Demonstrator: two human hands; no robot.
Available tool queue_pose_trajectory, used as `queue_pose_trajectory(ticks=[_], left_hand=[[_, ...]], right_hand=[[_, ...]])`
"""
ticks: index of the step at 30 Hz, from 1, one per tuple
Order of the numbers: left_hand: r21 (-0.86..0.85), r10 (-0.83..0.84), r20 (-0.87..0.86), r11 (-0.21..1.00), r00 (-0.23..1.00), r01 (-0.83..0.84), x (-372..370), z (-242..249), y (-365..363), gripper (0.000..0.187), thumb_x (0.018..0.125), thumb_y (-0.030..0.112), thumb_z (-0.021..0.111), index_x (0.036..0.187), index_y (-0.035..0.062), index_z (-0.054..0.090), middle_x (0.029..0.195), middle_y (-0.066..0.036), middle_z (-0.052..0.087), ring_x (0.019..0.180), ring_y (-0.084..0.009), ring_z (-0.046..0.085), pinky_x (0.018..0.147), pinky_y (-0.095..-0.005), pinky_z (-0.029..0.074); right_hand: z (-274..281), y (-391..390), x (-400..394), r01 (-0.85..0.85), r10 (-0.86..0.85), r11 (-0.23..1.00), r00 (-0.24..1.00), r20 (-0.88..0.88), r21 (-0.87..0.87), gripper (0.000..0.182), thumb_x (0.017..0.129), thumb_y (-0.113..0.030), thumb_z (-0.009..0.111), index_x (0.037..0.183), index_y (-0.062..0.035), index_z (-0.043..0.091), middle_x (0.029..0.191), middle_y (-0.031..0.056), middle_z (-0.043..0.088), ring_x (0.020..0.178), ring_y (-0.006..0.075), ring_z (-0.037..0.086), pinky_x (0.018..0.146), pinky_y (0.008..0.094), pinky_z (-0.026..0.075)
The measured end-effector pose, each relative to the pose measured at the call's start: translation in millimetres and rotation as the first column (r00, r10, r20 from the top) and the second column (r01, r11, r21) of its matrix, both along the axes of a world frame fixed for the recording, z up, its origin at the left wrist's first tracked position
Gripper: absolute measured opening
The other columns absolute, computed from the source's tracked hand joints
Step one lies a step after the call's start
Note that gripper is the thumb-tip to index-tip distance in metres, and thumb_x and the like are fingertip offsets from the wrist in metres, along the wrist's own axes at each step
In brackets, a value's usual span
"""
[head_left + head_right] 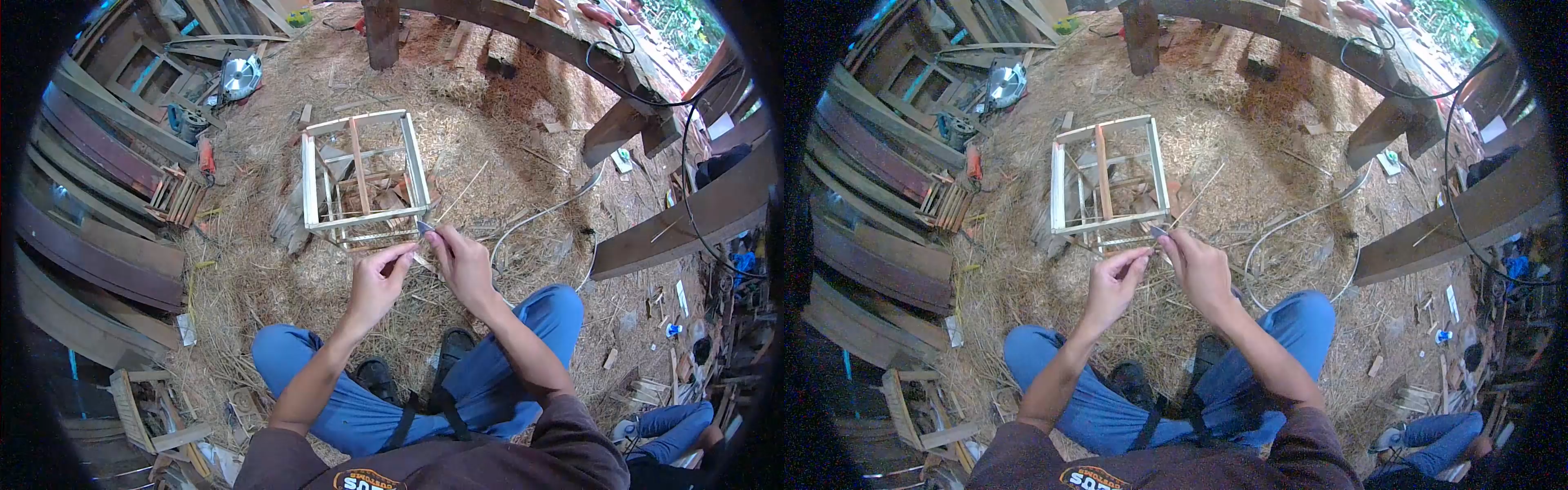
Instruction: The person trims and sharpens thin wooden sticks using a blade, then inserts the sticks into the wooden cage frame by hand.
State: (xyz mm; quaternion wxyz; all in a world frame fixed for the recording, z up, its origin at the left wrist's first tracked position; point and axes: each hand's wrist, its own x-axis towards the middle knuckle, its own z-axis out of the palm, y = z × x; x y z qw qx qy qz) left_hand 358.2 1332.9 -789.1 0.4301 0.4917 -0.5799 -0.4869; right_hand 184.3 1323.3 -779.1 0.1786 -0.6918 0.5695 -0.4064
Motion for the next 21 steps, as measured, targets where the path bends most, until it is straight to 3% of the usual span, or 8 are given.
queue_pose_trajectory(ticks=[4, 10, 21], left_hand=[[0.014, -0.038, -0.109, 0.999, 0.993, 0.04, -2, -6, -2, 0.026, 0.098, 0.008, 0.06, 0.121, -0.0002, 0.068, 0.083, -0.002, 0.069, 0.072, -0.0042, 0.057, 0.063, -0.0219, 0.047], [0.063, -0.126, -0.177, 0.988, 0.976, 0.139, 3, 2, -5, 0.022, 0.098, 0.008, 0.06, 0.116, -0.0023, 0.068, 0.081, -0.001, 0.066, 0.073, -0.0051, 0.058, 0.065, -0.0214, 0.047], [0.027, -0.017, -0.079, 0.999, 0.997, 0.019, 4, -8, -3, 0.021, 0.098, 0.008, 0.059, 0.112, -0.0037, 0.07, 0.078, -0.002, 0.067, 0.071, -0.0063, 0.06, 0.065, -0.0231, 0.05]], right_hand=[[0, -6, -6, 0.021, -0.02, 0.999, 0.999, 0.03, -0.042, 0.016, 0.097, -0.021, 0.063, 0.093, -0.0055, 0.064, 0.072, 0.0178, 0.065, 0.062, 0.0369, 0.065, 0.053, 0.0429, 0.048], [4, -15, -22, 0.13, -0.127, 0.989, 0.991, 0.046, -0.071, 0.015, 0.097, -0.019, 0.063, 0.093, -0.0046, 0.065, 0.065, 0.0175, 0.06, 0.056, 0.036, 0.061, 0.05, 0.0415, 0.045], [-3, -13, -16, 0.122, -0.123, 0.992, 0.992, -0.029, -0.041, 0.015, 0.097, -0.021, 0.063, 0.094, -0.0062, 0.065, 0.071, 0.0194, 0.063, 0.062, 0.0374, 0.064, 0.053, 0.044, 0.047]])
